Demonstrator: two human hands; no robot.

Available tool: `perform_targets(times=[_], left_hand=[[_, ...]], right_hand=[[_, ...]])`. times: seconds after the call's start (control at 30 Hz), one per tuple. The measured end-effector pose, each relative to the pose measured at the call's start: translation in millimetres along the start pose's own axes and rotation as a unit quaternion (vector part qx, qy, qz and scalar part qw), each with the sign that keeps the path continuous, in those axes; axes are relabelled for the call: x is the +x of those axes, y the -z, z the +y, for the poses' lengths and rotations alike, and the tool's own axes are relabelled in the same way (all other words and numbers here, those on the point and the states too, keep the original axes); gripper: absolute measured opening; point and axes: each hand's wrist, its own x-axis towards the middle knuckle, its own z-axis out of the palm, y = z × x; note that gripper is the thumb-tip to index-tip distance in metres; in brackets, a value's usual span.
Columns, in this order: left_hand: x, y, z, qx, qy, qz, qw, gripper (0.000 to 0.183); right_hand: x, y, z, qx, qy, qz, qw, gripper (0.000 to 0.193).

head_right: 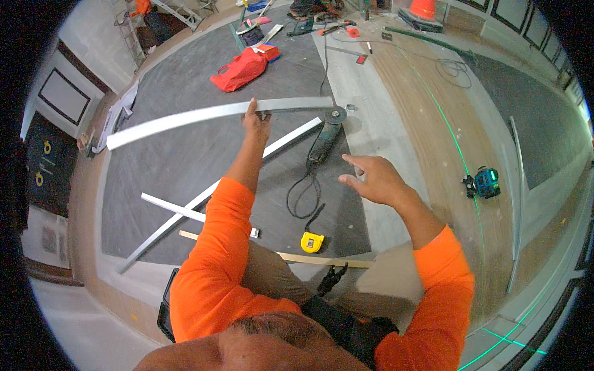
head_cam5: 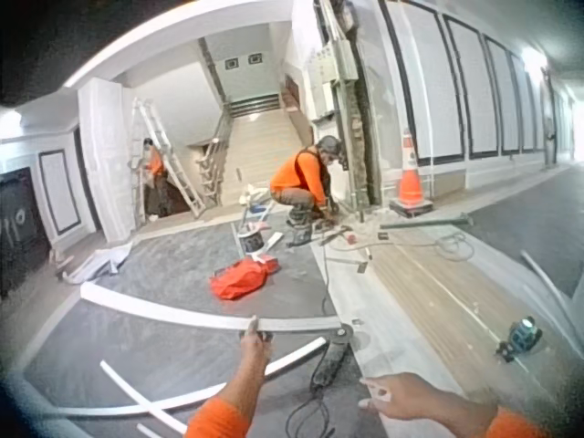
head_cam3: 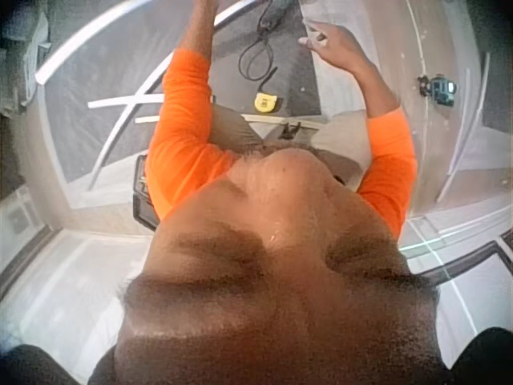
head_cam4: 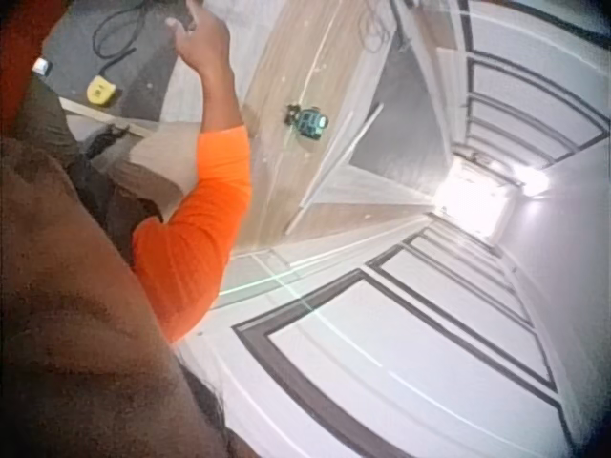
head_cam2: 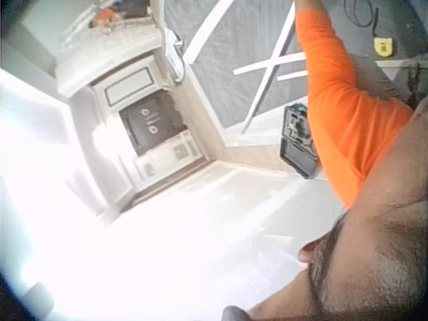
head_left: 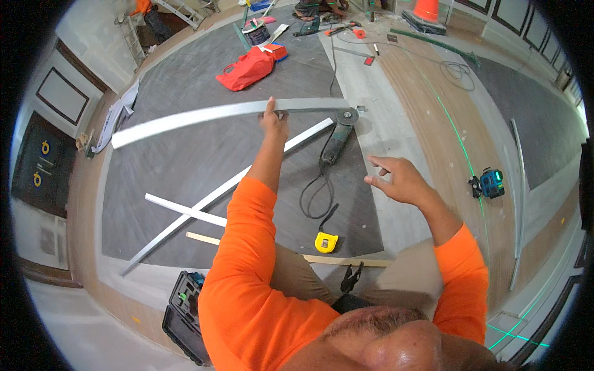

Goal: The person measures and cuts white metal strips using a tape measure and an angle grinder. They mark the metal, position it on the floor, and cut it into smaller pieces, creating sparks during the process.

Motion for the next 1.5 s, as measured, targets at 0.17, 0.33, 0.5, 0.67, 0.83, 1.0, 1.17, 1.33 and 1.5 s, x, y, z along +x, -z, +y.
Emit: perform_targets(times=[0.17,0.33,0.5,0.67,0.83,1.0,1.17,1.33,1.5], left_hand=[[11.7,14.0,15.0,-0.065,0.05,-0.025,0.996,0.048],[-3.3,-5.5,22.6,-0.053,0.012,-0.125,0.991,0.037],[-29.5,-11.8,-7.5,-0.011,0.043,-0.139,0.989,0.032],[-99.5,-19.2,-55.8,0.039,0.16,-0.221,0.961,0.039],[-182.5,-41.2,-62.4,0.087,0.242,-0.349,0.901,0.051],[-223.5,-40.5,-68.6,0.124,0.236,-0.434,0.86,0.058],[-227.1,-30.5,-69.9,0.197,0.216,-0.452,0.843,0.059],[-226.6,-33.2,-61.3,0.388,0.224,-0.423,0.788,0.063],[-218.3,-43.8,-20.9,0.549,0.243,-0.601,0.527,0.049]], right_hand=[[11.5,-6.3,-3.2,0.0,0.016,-0.015,1.0,0.058],[11.5,-8.1,-4.7,0.001,-0.008,-0.033,0.999,0.058],[15.0,-9.2,-4.5,0.012,0.006,0.023,1.0,0.06],[28.6,-13.9,9.6,-0.083,0.097,0.216,0.968,0.073],[41.3,-15.3,13.6,-0.246,0.065,0.253,0.933,0.088],[47.4,-10.8,27.3,-0.276,0.047,0.268,0.922,0.077],[45.6,-11.2,44.0,-0.216,0.044,0.229,0.948,0.055],[44.4,-11.0,47.6,-0.239,0.052,0.261,0.934,0.051],[44.4,-13.8,51.6,-0.258,0.035,0.246,0.933,0.054]])
